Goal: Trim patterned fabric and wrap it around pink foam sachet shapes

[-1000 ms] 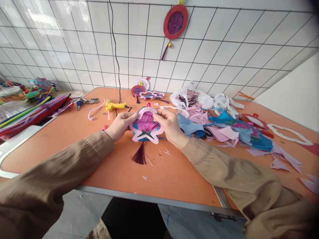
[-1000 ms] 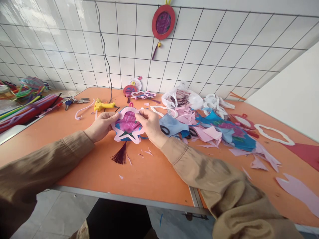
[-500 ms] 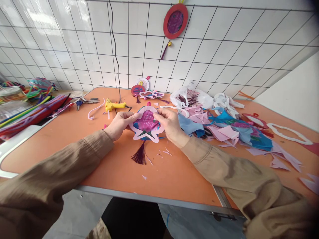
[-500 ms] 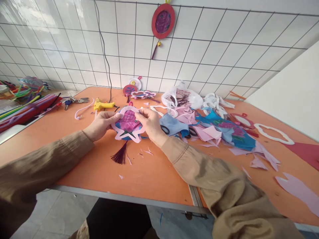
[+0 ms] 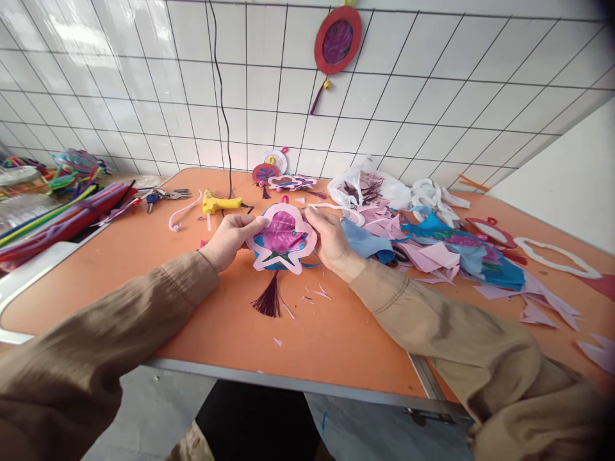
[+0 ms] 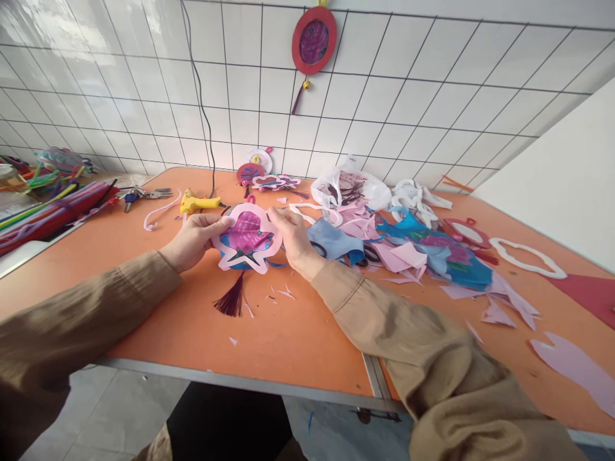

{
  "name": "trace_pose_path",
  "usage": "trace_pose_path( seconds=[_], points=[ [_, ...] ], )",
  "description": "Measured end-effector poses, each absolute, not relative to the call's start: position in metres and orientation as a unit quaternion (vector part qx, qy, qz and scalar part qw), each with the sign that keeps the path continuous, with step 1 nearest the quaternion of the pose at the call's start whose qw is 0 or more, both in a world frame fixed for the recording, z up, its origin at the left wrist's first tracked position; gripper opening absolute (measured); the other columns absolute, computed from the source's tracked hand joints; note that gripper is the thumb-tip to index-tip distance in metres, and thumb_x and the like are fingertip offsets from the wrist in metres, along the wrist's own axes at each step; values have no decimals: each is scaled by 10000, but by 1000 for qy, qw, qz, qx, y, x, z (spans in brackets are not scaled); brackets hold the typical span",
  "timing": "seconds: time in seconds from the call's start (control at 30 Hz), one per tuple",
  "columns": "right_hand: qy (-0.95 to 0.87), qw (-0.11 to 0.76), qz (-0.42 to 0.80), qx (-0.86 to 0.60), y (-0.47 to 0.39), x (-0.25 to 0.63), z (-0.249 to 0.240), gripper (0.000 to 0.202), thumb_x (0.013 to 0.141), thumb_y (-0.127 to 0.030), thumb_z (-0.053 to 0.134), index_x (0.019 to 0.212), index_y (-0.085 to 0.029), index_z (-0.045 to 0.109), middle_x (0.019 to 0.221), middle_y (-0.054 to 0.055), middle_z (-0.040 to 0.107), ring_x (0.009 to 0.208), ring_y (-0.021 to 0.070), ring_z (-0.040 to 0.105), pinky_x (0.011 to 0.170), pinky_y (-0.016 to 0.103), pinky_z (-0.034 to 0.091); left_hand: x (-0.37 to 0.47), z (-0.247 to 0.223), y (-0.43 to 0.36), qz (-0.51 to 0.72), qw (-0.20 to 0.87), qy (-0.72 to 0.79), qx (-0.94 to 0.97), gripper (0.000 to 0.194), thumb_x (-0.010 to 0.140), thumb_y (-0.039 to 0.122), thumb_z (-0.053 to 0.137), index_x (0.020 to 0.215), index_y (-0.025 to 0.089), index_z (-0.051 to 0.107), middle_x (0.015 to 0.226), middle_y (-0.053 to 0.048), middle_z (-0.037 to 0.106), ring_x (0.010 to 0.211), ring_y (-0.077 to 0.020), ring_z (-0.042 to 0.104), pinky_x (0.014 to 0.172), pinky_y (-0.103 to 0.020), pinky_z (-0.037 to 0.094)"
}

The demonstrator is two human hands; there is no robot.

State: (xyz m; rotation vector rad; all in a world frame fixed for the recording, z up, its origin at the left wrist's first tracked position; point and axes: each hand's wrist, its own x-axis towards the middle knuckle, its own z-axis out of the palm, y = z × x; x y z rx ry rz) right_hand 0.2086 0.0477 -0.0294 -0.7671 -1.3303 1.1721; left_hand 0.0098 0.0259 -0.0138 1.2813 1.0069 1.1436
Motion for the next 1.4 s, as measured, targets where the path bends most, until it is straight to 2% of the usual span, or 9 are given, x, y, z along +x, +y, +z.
trace_pose_path(
  seconds=[0.1,0.23,0.47,0.7,0.83,0.97,1.13,1.3,1.4],
  points=[
    [-567,574,507,-304,48,210,-29,408,766,-575,690,594,-217,596,632,-1,589,611,144,523,603,309,443,10,-13,25,488,546,422,535,495,560,551,875,583,120,635,528,-27,601,459,-94,529,462,-216,420],
    [-594,546,494,-325,48,211,-29,261,693,-418,773,630,-203,639,633,-14,596,577,121,513,571,288,425,11,-12,25,496,547,419,528,484,575,522,877,544,128,599,512,-19,582,444,-86,511,448,-212,409],
    [-609,524,472,-363,49,211,-30,238,659,-390,767,688,-196,633,622,-19,611,562,129,539,536,280,446,10,-17,29,493,562,420,514,455,630,526,850,588,139,613,538,-36,612,452,-119,548,455,-244,453],
    [-612,528,459,-370,48,211,-31,195,689,-361,756,769,-205,671,708,0,676,629,149,596,578,289,490,8,-24,36,486,624,409,456,536,807,685,607,672,169,646,618,-65,653,514,-170,617,463,-273,485],
    [-611,535,435,-389,50,212,-34,222,689,-360,752,816,-214,644,739,6,697,647,160,616,619,304,489,10,-26,37,492,629,409,442,457,852,599,616,694,172,649,628,-71,671,570,-194,657,518,-289,522],
    [-620,535,407,-404,53,212,-36,223,703,-389,722,755,-226,579,659,-16,623,603,154,566,591,302,436,12,-26,35,506,619,411,438,337,840,482,682,747,158,686,629,-62,681,565,-194,665,534,-297,544],
    [-641,543,365,-401,52,211,-37,197,739,-351,658,685,-219,521,649,-28,548,620,137,510,625,300,405,12,-24,34,512,612,410,442,322,799,435,740,683,141,675,601,-65,672,533,-182,652,534,-291,550],
    [-641,573,312,-405,51,212,-36,144,761,-320,647,717,-204,572,772,5,598,747,157,545,699,305,439,10,-28,37,535,583,431,433,327,787,420,751,636,150,645,573,-56,654,499,-160,625,487,-262,504],
    [-626,597,302,-401,51,212,-35,161,776,-311,646,698,-211,546,749,-4,572,736,153,540,705,306,444,7,-31,41,536,533,467,459,364,774,443,752,587,166,607,509,-24,593,420,-121,534,408,-236,388]
  ],
)
